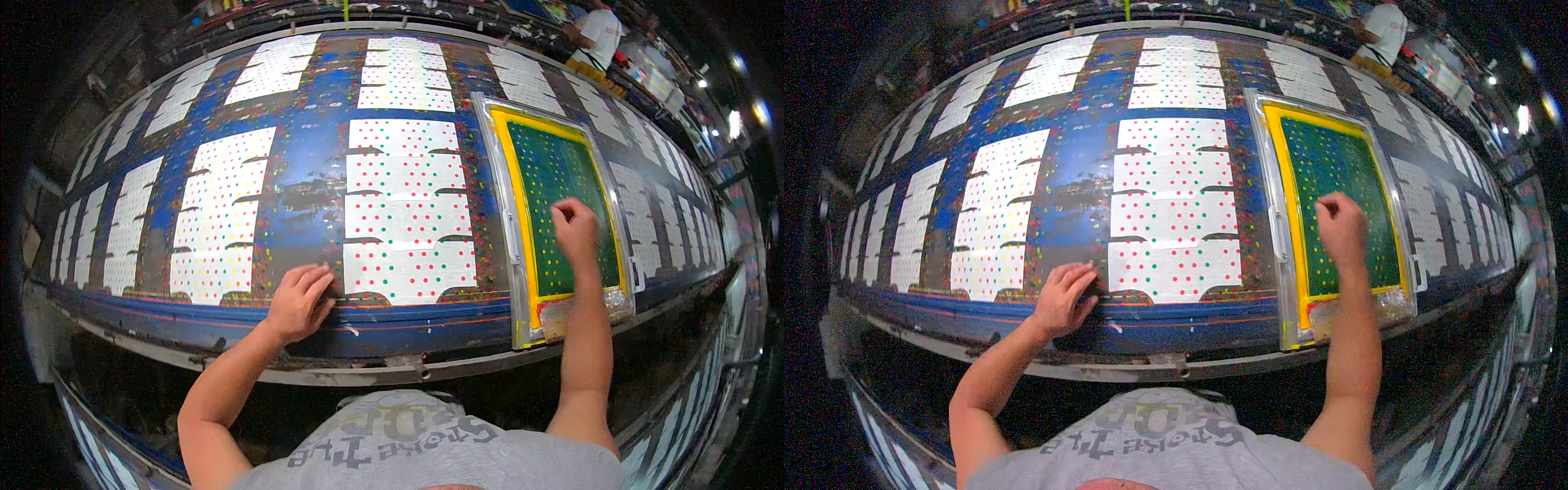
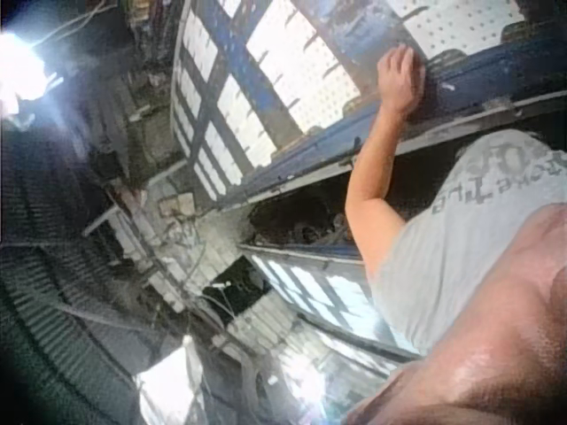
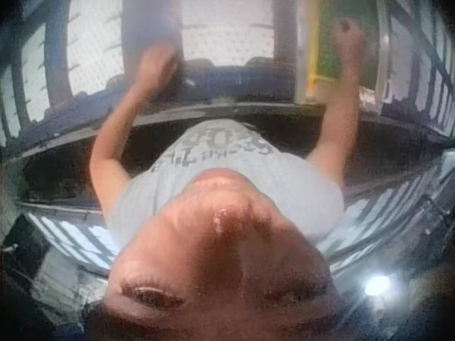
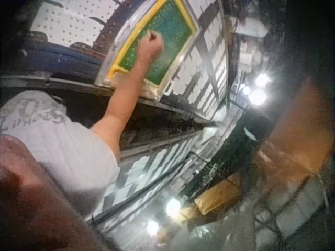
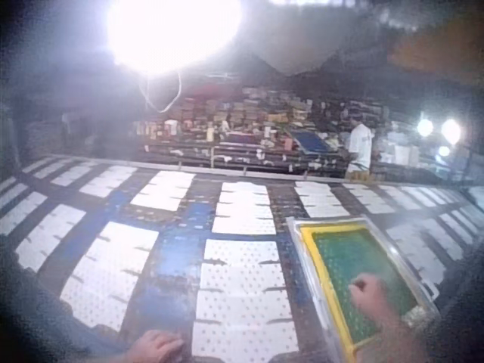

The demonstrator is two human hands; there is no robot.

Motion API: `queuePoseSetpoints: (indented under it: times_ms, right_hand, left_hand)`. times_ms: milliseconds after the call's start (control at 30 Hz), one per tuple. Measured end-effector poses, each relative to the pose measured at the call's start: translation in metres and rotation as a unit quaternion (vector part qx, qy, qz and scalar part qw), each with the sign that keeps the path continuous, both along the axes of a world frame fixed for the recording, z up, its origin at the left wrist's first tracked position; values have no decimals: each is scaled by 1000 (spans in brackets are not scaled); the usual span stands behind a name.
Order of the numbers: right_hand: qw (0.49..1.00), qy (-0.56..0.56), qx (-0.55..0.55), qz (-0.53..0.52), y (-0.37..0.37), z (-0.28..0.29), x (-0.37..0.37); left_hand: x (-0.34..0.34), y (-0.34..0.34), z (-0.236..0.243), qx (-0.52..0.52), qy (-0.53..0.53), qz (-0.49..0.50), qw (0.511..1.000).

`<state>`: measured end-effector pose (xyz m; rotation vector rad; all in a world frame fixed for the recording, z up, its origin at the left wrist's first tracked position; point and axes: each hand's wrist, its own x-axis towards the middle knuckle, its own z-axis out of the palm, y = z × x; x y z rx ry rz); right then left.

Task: The person uses a squeegee to pull yellow ink across a screen printing frame, depositing ink onto white fabric pieces laid out on a table. The person repeatedly repositions the frame and repeats the squeegee stroke to print multiple fabric pieces.

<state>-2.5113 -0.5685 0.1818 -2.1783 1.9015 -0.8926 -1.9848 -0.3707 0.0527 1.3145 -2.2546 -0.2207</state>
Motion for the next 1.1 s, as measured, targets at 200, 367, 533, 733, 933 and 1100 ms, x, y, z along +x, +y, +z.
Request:
queuePoseSetpoints:
  times_ms: [200,367,533,733,933,1100]
  right_hand:
    - [997,66,34,-2,-79,-29,115]
    - [990,102,94,-32,-183,-59,175]
    - [968,161,136,-133,-294,-97,193]
    - [947,168,180,-204,-374,-128,205]
    - [944,173,198,-200,-399,-131,218]
    - [936,171,237,-194,-403,-130,223]
  left_hand:
    - [45,23,-17,67,-49,-74,994]
    - [51,20,-25,79,-44,-72,993]
    - [56,16,-30,101,-8,-64,993]
    - [59,14,-37,140,-4,-61,988]
    - [60,11,-37,168,11,-71,983]
    - [61,11,-36,173,10,-69,982]
